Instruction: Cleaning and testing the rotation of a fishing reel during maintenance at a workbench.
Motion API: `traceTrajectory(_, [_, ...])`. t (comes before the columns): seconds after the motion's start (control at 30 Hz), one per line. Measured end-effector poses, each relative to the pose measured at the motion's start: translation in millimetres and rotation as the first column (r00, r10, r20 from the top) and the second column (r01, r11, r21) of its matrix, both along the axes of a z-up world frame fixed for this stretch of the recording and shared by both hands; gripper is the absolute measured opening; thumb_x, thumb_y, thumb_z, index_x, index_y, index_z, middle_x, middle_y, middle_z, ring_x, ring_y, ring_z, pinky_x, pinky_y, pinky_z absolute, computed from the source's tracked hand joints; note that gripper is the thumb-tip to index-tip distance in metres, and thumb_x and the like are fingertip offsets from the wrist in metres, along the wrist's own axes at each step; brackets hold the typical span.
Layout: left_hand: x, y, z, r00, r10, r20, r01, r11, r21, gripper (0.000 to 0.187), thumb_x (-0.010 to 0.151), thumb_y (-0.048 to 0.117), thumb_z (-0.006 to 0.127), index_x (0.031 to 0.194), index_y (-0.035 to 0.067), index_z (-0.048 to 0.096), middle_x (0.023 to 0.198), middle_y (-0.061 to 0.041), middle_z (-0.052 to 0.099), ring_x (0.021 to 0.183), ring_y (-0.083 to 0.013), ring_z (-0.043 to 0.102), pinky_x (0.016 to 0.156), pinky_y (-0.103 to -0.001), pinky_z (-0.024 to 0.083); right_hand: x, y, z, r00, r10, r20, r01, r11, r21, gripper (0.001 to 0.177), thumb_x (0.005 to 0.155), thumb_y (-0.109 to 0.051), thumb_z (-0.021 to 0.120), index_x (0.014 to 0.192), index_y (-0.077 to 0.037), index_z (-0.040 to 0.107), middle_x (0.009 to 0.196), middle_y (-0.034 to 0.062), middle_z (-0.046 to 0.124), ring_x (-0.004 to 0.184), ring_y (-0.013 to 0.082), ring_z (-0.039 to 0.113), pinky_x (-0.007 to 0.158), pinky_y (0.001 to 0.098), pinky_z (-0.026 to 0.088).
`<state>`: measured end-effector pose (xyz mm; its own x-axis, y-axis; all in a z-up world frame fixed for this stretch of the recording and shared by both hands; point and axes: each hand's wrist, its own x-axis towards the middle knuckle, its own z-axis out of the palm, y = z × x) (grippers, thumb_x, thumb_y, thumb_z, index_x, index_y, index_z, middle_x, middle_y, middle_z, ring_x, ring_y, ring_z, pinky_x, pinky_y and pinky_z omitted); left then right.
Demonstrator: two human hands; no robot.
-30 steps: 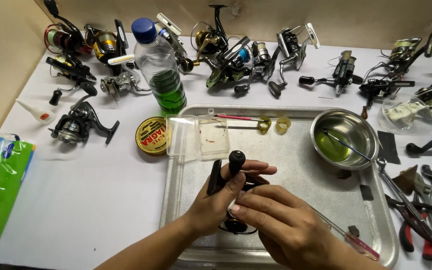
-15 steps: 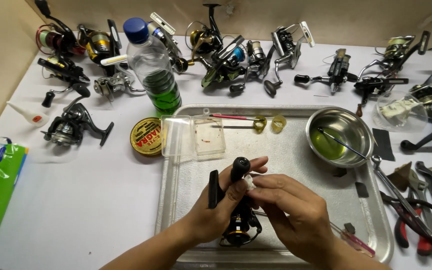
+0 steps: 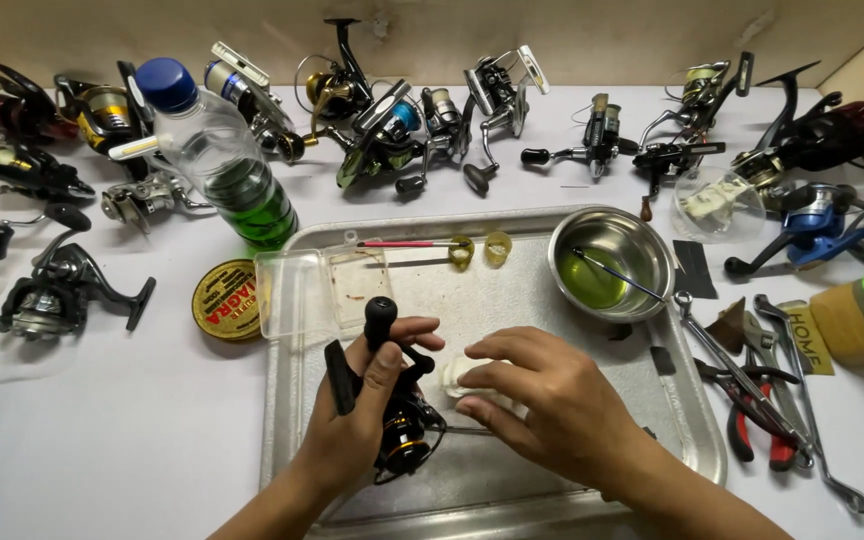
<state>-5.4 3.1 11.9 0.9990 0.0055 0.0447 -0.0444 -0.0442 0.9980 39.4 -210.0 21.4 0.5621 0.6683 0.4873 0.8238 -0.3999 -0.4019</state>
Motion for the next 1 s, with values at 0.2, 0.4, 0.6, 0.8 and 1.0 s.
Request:
traceTrajectory(0.2, [0.8,2.4,19.2,0.97,-0.241,0.032,0.22,0.926,0.306,0.026,0.096,0.039,0.057,0.104,0.016,0.067,0.083,0.005,0.069,0.058,-0.0111,0.055,0.057,-0.029,0.046,-12.1,0.3,32.1,0.973,-0.132,0.19,0.074,0.957,0.281,0.024,0.092,-0.034,0.068,0.094,-0.01,0.064,0.102,0.0127,0.069,0.094,0.0309,0.071,0.083,0.0425,0.06])
traceTrajectory(0.4, [-1.3,-4.6,-0.7,0.962,-0.27,0.033,0.201,0.787,0.583,0.047,0.061,0.023,0.067,0.108,0.028,0.067,0.093,0.005,0.085,0.08,-0.0187,0.081,0.067,-0.034,0.056,-27.8,0.2,37.3,0.925,0.273,0.266,-0.302,0.95,0.077,0.021,0.107,-0.013,0.063,0.127,-0.014,0.067,0.113,0.0139,0.069,0.094,0.0281,0.067,0.072,0.0359,0.053])
traceTrajectory(0.6, [0.3,-8.9,10.1,0.923,-0.29,-0.251,0.383,0.666,0.64,0.055,0.058,0.013,0.065,0.11,0.034,0.066,0.1,0.011,0.086,0.079,-0.0263,0.077,0.07,-0.038,0.054,-25.7,-0.1,47.2,0.892,0.425,0.155,-0.429,0.903,-0.011,0.023,0.107,-0.008,0.07,0.128,-0.007,0.062,0.109,0.0173,0.063,0.093,0.0323,0.067,0.072,0.0415,0.054])
traceTrajectory(0.8, [1.5,-5.3,34.4,0.857,-0.379,-0.349,0.514,0.676,0.529,0.045,0.063,0.021,0.061,0.106,0.032,0.069,0.099,0.014,0.082,0.078,-0.0178,0.074,0.068,-0.032,0.051,-26.1,-6.4,55.5,0.86,0.426,0.282,-0.381,0.902,-0.202,0.013,0.105,-0.006,0.067,0.118,-0.006,0.068,0.128,0.0147,0.059,0.112,0.0347,0.065,0.087,0.045,0.059])
traceTrajectory(1.0, [-1.2,-8.6,45.7,0.798,-0.567,-0.205,0.6,0.714,0.362,0.041,0.07,0.015,0.059,0.109,0.022,0.066,0.091,0.005,0.082,0.047,-0.0095,0.055,0.044,-0.025,0.045,-22.4,-24.1,71.4,0.838,0.498,0.225,-0.437,0.858,-0.271,0.019,0.109,-0.004,0.051,0.117,-0.004,0.069,0.122,0.0169,0.067,0.111,0.0332,0.069,0.091,0.0436,0.059])
